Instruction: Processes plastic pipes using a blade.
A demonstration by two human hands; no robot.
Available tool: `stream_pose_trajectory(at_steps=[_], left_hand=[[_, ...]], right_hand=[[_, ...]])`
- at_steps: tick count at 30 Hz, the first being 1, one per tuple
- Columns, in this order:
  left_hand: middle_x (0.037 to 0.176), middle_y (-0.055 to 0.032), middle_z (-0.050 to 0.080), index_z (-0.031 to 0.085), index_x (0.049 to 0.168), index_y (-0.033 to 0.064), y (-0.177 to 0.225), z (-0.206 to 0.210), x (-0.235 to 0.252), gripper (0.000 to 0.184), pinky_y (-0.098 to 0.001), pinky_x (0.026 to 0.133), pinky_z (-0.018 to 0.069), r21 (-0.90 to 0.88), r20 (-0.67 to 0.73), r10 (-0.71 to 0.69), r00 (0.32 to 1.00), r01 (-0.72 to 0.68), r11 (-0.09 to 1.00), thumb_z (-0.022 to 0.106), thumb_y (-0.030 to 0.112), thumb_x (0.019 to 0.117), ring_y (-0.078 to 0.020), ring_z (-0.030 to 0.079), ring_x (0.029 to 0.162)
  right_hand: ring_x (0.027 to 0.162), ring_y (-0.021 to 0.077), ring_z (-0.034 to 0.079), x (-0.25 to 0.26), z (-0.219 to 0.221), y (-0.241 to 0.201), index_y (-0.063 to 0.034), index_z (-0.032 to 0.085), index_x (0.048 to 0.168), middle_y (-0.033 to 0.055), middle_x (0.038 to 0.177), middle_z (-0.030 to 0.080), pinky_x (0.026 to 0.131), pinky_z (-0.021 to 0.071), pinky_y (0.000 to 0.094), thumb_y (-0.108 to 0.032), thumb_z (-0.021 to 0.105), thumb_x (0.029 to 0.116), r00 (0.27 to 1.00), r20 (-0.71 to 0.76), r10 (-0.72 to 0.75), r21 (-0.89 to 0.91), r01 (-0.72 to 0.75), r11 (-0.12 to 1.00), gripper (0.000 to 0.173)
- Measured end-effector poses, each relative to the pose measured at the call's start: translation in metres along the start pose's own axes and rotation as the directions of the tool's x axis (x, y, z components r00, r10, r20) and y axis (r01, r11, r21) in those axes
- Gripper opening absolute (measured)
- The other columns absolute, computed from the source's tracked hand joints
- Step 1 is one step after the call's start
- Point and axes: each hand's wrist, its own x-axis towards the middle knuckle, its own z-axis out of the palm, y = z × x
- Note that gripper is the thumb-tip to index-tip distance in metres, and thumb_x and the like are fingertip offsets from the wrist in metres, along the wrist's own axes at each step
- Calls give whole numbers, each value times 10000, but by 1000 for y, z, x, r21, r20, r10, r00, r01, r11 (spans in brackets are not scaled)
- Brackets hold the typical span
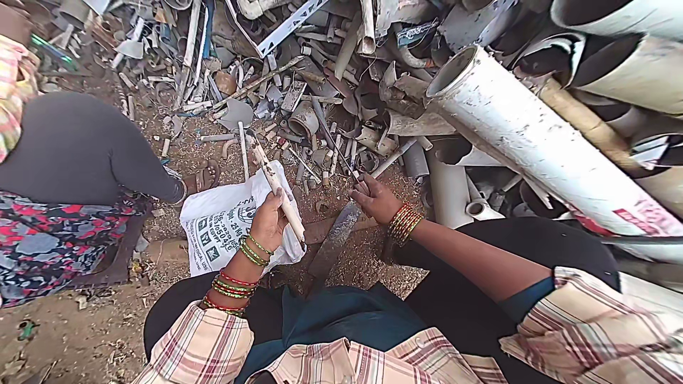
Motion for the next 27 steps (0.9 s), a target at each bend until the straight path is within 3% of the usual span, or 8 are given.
stream_pose_trajectory(at_steps=[3, 8, 12, 14, 19, 27], left_hand=[[944, -24, 551, 479, 1253, 86, 0, 1, 1, 172, -210, 679, 511, 18, 33, 59, 998, -59, 998, 410, 130, 1102, -74, 583, 744], [906, -28, 614, 501, 1170, 53, -4, 5, 0, 139, -211, 651, 542, 36, 2, 127, 992, -127, 991, 531, 28, 1037, -69, 617, 690], [872, -33, 644, 536, 1101, 20, -12, 7, 2, 119, -222, 657, 566, 46, -15, 158, 987, -157, 987, 597, 6, 999, -78, 644, 681], [865, -44, 652, 544, 1102, -2, -16, 11, 1, 120, -219, 653, 571, 41, -11, 160, 987, -159, 986, 602, 1, 996, -80, 653, 676], [895, -54, 650, 528, 1152, -8, -18, 14, 0, 141, -229, 665, 579, 15, 3, 131, 991, -131, 991, 569, 45, 1028, -90, 662, 701], [930, -62, 656, 523, 1181, -1, -15, 13, -1, 165, -234, 680, 583, -15, -13, 135, 991, -135, 991, 566, 54, 1031, -94, 673, 732]], right_hand=[[548, 106, 483, -3, 4, -1, 0, 523, 1263, 76, 791, 537, 543, 450, 272, -149, 645, 1016, 1000, 16, 18, 65, -19, 998, 313], [513, 50, 456, -5, 4, -3, -19, 506, 1187, 30, 770, 530, 498, 424, 201, -127, 698, 978, 993, 119, 26, 183, -47, 982, 304], [570, 19, 488, -8, 6, -8, -16, 489, 1269, 35, 881, 634, 527, 421, 183, -58, 745, 921, 986, 164, 4, 213, -39, 976, 434], [609, 23, 503, -8, 7, -9, -12, 487, 1298, 44, 933, 635, 556, 432, 191, -52, 763, 902, 982, 188, 13, 176, -46, 983, 484], [570, 18, 503, -6, 12, -9, -11, 481, 1285, 30, 849, 639, 523, 420, 183, -5, 731, 911, 990, 136, 27, 220, -56, 974, 450], [578, 15, 520, -9, 12, -11, -25, 479, 1218, 22, 857, 661, 527, 421, 172, 73, 684, 913, 998, 56, 1, 353, -20, 935, 381]])
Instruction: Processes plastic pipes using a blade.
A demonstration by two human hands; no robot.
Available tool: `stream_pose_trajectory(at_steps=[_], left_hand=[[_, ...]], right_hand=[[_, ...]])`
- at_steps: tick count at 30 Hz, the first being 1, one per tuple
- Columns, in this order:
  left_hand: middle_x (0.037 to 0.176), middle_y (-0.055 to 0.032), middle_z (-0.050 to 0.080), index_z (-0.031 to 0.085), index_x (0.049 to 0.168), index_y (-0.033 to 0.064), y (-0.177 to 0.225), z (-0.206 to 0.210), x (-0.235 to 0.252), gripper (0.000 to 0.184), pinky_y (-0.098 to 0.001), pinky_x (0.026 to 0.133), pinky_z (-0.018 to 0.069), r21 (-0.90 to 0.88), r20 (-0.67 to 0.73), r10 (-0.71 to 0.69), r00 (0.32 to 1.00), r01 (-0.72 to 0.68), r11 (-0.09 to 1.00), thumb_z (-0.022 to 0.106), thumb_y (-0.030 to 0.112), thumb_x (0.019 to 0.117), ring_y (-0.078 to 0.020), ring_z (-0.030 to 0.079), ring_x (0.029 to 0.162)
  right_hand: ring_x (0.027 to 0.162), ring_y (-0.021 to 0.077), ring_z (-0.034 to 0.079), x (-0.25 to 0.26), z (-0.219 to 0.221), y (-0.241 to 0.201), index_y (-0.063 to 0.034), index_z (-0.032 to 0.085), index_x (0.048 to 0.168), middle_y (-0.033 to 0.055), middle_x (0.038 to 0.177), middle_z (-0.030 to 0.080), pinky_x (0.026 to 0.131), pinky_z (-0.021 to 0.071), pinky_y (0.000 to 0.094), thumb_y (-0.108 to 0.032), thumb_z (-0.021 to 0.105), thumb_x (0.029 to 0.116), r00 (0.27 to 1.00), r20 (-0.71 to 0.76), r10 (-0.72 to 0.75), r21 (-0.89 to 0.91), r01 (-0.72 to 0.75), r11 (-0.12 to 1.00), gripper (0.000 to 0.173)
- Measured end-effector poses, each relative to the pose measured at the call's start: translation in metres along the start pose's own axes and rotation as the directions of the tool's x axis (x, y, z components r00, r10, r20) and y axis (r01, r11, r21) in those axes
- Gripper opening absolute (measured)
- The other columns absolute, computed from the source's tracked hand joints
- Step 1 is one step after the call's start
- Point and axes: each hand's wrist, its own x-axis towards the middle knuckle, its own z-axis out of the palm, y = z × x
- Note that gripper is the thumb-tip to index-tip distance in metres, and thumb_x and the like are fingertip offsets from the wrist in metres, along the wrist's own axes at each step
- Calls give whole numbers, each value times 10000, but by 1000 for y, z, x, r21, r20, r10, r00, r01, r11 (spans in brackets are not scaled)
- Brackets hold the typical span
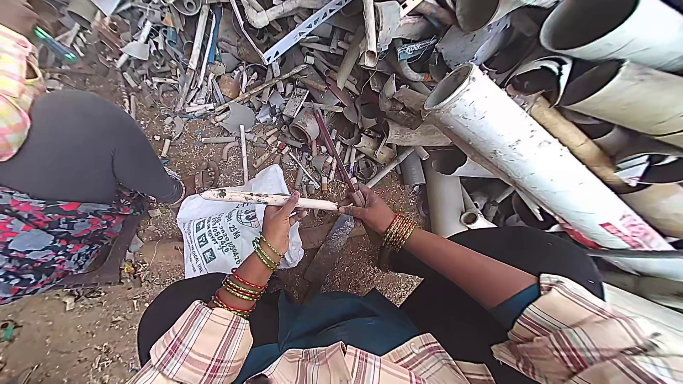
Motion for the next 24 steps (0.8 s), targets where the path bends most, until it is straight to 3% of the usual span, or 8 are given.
stream_pose_trajectory(at_steps=[5, 9, 12, 14, 16, 19, 21, 24], left_hand=[[955, -79, 648, 507, 1217, -15, -2, -1, 0, 196, -254, 703, 587, 35, 28, -11, 1000, 10, 999, 540, 81, 1051, -108, 675, 755], [1149, -168, 596, 486, 1344, -63, 8, -5, -2, 380, -294, 784, 528, 421, 175, -145, 974, 60, 905, 384, 230, 1124, -167, 634, 886], [1003, -137, 653, 588, 1166, -69, 4, -9, 0, 282, -268, 757, 531, 697, 335, -14, 942, -237, 677, 459, 173, 1102, -124, 646, 817], [1040, -207, 679, 654, 1101, -77, 1, -15, 5, 234, -443, 861, 521, 756, 458, 199, 866, -497, 425, 593, 138, 1032, -276, 663, 945], [1263, -267, 628, 665, 1182, -64, -1, -20, 17, 317, -607, 1017, 441, 769, 551, 277, 787, -608, 197, 706, 153, 954, -432, 590, 1205], [1522, -238, 458, 531, 1434, 0, -3, -24, 38, 647, -622, 1161, 266, 854, 519, 96, 850, -519, -21, 796, 241, 895, -436, 370, 1449], [1579, -211, 398, 440, 1517, 28, -8, -26, 49, 726, -603, 1204, 187, 897, 412, -104, 905, -423, -130, 769, 293, 925, -396, 300, 1500], [1382, -241, 587, 557, 1380, -7, -10, -27, 53, 453, -612, 1131, 301, 907, 322, -264, 909, -376, -191, 625, 262, 1022, -404, 505, 1347]], right_hand=[[499, 5, 492, 1, -2, -1, -42, 478, 1119, 6, 774, 660, 471, 399, 152, 99, 677, 903, 1000, 13, -20, 39, 19, 999, 326], [527, 19, 487, 6, -12, -4, -43, 478, 1205, 11, 817, 630, 485, 413, 169, 70, 657, 931, 998, -19, -56, 0, 56, 998, 346], [513, 18, 471, 13, -20, -6, -29, 468, 1208, 23, 827, 625, 476, 408, 174, 40, 633, 964, 996, -70, -56, -67, 52, 996, 303], [542, 40, 489, 20, -25, -7, 0, 474, 1256, 64, 881, 633, 501, 425, 199, 13, 642, 971, 996, -80, -28, -161, 15, 987, 330], [563, 63, 510, 25, -28, -8, 27, 472, 1278, 94, 914, 628, 525, 449, 226, -2, 648, 976, 998, -57, 17, -243, -30, 970, 351], [581, 75, 516, 32, -30, -12, 24, 478, 1272, 90, 905, 604, 550, 464, 241, -18, 641, 986, 999, 23, 49, -327, -39, 944, 332], [584, 50, 509, 32, -34, -17, 9, 488, 1266, 73, 905, 627, 545, 446, 219, -20, 635, 989, 997, 60, 49, -344, -25, 939, 315], [568, 60, 493, 37, -46, -24, 14, 498, 1251, 69, 881, 566, 537, 447, 219, -11, 625, 991, 998, 47, 48, -328, -30, 944, 291]])
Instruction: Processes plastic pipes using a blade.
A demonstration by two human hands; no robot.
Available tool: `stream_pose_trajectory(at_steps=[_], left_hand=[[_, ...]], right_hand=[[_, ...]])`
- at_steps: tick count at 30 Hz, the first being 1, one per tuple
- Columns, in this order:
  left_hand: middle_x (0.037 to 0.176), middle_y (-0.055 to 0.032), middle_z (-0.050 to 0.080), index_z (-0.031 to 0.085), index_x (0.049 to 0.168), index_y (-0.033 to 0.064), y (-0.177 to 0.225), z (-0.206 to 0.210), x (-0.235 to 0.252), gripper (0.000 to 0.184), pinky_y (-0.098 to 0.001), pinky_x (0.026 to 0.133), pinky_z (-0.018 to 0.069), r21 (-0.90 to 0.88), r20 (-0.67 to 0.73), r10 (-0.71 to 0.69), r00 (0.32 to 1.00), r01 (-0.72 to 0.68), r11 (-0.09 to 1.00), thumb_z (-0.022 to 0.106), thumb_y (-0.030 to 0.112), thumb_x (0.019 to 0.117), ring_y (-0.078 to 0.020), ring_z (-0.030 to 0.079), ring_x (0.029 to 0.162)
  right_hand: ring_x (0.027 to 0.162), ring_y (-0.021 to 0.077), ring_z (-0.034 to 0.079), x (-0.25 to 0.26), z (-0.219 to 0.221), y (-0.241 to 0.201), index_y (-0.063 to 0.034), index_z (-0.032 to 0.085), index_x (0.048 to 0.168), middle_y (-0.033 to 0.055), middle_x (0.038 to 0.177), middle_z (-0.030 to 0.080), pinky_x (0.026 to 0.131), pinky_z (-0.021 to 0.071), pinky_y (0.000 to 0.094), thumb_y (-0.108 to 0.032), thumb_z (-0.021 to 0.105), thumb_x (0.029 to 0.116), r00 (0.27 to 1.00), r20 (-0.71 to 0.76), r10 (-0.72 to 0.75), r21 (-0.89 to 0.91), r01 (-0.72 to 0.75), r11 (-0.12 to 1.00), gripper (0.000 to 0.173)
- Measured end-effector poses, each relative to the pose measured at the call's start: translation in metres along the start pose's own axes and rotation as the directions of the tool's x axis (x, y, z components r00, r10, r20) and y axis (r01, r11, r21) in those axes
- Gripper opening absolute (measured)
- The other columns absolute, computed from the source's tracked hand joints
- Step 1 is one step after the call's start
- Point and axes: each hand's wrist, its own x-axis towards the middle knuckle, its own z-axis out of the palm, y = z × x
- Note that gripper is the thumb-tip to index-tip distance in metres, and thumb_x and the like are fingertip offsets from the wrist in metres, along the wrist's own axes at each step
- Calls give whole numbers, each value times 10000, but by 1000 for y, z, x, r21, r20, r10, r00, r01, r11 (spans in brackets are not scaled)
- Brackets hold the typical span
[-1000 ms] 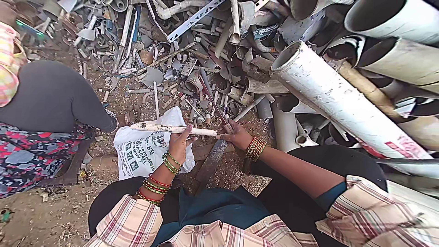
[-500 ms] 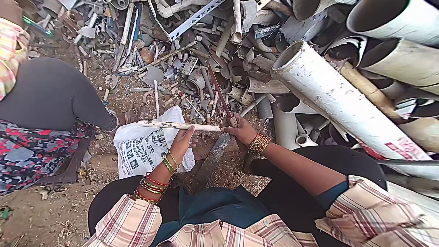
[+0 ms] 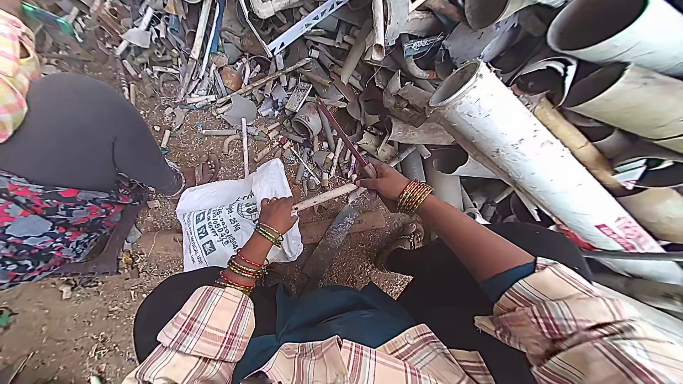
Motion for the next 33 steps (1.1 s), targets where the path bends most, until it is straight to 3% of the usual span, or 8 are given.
stream_pose_trajectory(at_steps=[3, 7, 12, 17, 20, 25, 29, 33], left_hand=[[1306, -316, 593, 508, 1379, -53, 4, -1, -1, 420, -616, 1050, 419, -64, 146, 41, 988, -32, 997, 470, 256, 1097, -458, 571, 1259], [1357, -326, 556, 440, 1430, -61, 14, 16, 2, 491, -601, 1081, 408, -67, 249, 71, 966, -56, 996, 409, 317, 1117, -455, 543, 1300], [1427, -303, 527, 393, 1492, -47, 26, 51, 14, 535, -575, 1114, 396, -73, 335, -6, 942, 33, 997, 415, 331, 1114, -424, 523, 1347], [1469, -301, 499, 409, 1505, -52, 35, 83, 30, 545, -564, 1153, 358, -106, 348, 74, 934, -39, 994, 425, 324, 1111, -417, 491, 1384], [1510, -285, 466, 393, 1528, -33, 41, 101, 41, 538, -555, 1188, 315, -143, 314, 94, 945, -51, 988, 430, 302, 1109, -410, 434, 1433], [1459, -263, 530, 465, 1518, 61, 66, 112, 43, 499, -617, 1126, 365, -140, 193, -69, 979, 97, 985, 457, 312, 1087, -443, 474, 1388], [1437, -280, 541, 490, 1484, 22, 77, 124, 51, 480, -629, 1103, 386, -112, 200, -116, 973, 140, 984, 442, 296, 1093, -455, 500, 1360], [1456, -267, 531, 445, 1526, 54, 80, 123, 51, 493, -629, 1094, 399, -125, 215, -135, 967, 164, 978, 435, 294, 1096, -454, 495, 1366]], right_hand=[[613, 145, 543, 10, -10, 14, 20, 475, 1318, 129, 918, 569, 591, 498, 312, -66, 636, 1002, 993, -118, 33, -106, -45, 993, 364], [1041, 498, 647, 19, -14, 47, 80, 502, 1360, 360, 1162, 620, 923, 480, 652, -215, 636, 1030, 962, -225, 153, -400, -235, 886, 462], [1037, 474, 661, -1, 0, 85, 46, 539, 1354, 330, 1170, 641, 909, 498, 622, -223, 530, 1078, 935, -86, 345, -544, -334, 770, 385], [1325, 429, 531, -35, 16, 97, 54, 450, 1449, 311, 1386, 551, 1094, 395, 592, -208, 609, 1025, 858, -74, 508, -546, -461, 700, 524], [1260, 410, 577, -48, 18, 98, 53, 449, 1445, 306, 1362, 564, 1064, 424, 561, -205, 556, 1053, 869, -95, 486, -451, -473, 757, 482], [936, 335, 690, -40, 27, 98, -35, 358, 1565, 228, 1196, 660, 880, 546, 484, -327, 380, 1130, 919, -182, 350, -258, -389, 885, 524], [1272, 427, 587, -32, 38, 93, -15, 309, 1580, 302, 1393, 564, 1082, 432, 559, -280, 410, 1117, 910, -140, 391, -426, -411, 806, 543], [1349, 418, 526, -29, 34, 95, 56, 354, 1530, 312, 1438, 521, 1123, 393, 543, -207, 476, 1081, 905, -128, 405, -450, -417, 790, 535]])
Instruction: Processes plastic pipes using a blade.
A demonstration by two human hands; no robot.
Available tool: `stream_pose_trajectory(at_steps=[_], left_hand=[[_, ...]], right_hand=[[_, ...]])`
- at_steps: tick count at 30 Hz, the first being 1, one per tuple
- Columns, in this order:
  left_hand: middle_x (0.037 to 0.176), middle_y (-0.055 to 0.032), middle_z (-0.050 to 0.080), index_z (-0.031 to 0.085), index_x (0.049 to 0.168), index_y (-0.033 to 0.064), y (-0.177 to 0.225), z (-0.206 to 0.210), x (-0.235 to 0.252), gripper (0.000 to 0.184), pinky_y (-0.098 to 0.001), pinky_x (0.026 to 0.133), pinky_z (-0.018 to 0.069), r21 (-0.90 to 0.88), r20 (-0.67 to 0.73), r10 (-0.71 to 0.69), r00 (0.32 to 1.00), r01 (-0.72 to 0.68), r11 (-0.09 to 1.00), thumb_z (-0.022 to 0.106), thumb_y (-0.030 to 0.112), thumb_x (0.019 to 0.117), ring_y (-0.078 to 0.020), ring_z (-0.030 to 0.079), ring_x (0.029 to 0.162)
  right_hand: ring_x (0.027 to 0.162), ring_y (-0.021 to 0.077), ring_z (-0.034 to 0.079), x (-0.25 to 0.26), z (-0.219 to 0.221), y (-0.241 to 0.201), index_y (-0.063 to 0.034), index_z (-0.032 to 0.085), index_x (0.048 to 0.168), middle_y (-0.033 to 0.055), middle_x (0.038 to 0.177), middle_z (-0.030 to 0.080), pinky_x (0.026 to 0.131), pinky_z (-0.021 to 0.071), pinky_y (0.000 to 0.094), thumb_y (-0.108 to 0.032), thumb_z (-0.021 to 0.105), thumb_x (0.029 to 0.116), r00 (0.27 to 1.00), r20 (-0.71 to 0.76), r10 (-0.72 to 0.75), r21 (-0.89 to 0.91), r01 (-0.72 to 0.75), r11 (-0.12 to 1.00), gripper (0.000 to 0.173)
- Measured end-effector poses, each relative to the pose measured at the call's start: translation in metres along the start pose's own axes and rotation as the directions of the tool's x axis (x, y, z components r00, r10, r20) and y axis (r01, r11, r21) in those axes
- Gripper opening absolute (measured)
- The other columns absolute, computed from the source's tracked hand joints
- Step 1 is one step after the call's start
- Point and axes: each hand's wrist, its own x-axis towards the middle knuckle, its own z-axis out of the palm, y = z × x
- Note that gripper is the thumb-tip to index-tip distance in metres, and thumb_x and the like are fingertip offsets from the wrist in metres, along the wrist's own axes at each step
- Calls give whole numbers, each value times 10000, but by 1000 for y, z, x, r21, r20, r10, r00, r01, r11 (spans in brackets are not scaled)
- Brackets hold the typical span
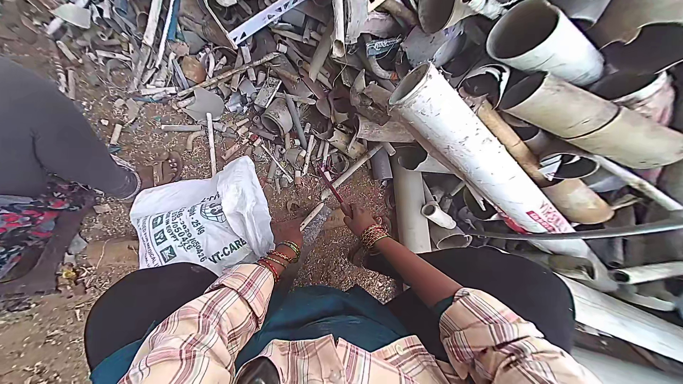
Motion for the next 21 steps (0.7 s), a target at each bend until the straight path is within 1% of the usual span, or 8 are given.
stream_pose_trajectory(at_steps=[4, 8, 10, 12, 14, 17, 19, 21], left_hand=[[1464, -250, 532, 443, 1528, 57, 1, -3, 2, 483, -620, 1100, 397, -7, 13, 5, 1000, -5, 1000, 422, 277, 1099, -440, 497, 1369], [1482, -241, 519, 364, 1577, 71, 4, -5, 4, 509, -582, 1123, 389, 2, 50, -1, 999, 1, 1000, 435, 218, 1094, -416, 504, 1373], [1472, -251, 524, 365, 1572, 60, 3, -7, 5, 508, -579, 1122, 391, 0, 60, 3, 998, -3, 1000, 438, 211, 1093, -411, 514, 1365], [1472, -261, 520, 373, 1566, 48, 3, -7, 6, 501, -584, 1131, 376, -15, 63, 7, 998, -6, 1000, 433, 216, 1098, -425, 504, 1370], [1470, -266, 520, 380, 1562, 46, 1, -7, 8, 493, -598, 1123, 377, -23, 65, 9, 998, -7, 1000, 416, 210, 1099, -433, 505, 1366], [1459, -269, 530, 378, 1569, 63, 0, -7, 9, 491, -607, 1108, 393, -20, 65, 9, 998, -8, 1000, 398, 215, 1102, -438, 517, 1354], [1452, -270, 535, 387, 1563, 61, 1, -7, 10, 491, -607, 1102, 399, -13, 58, 8, 998, -7, 1000, 397, 228, 1101, -443, 519, 1350], [1458, -274, 527, 387, 1559, 46, 1, -8, 9, 493, -603, 1108, 392, -13, 63, 7, 998, -6, 1000, 405, 226, 1100, -445, 512, 1355]], right_hand=[[1240, 421, 608, 6, 8, 11, 34, 242, 1588, 323, 1369, 566, 1077, 448, 524, -267, 386, 1124, 997, -63, -35, 60, 38, 997, 571], [1363, 430, 516, 19, 51, 36, 54, 266, 1555, 328, 1457, 494, 1130, 394, 552, -245, 363, 1125, 981, 171, 88, -98, -72, 993, 533], [1374, 427, 509, 21, 51, 37, 57, 297, 1542, 324, 1465, 489, 1128, 396, 553, -243, 360, 1126, 975, 185, 126, -148, -99, 984, 516], [1359, 435, 520, 17, 25, 25, 80, 331, 1516, 334, 1440, 508, 1128, 392, 548, -265, 361, 1132, 992, 95, 85, -90, -77, 993, 517], [1211, 470, 607, 9, -2, 10, 94, 356, 1498, 351, 1298, 590, 1052, 446, 581, -263, 396, 1126, 990, -134, -30, 84, 42, 996, 517], [894, 417, 692, -5, -24, -3, 72, 370, 1452, 287, 1058, 655, 833, 548, 578, -216, 426, 1116, 822, -529, -211, 238, 383, 893, 447], [896, 388, 695, -5, -22, -5, 63, 332, 1471, 268, 1072, 656, 819, 559, 553, -213, 432, 1107, 732, -637, -241, 228, 478, 848, 467], [1029, 441, 682, -1, 2, 3, 109, 280, 1497, 328, 1176, 632, 931, 528, 564, -204, 434, 1109, 819, -532, -217, 175, 357, 918, 521]])
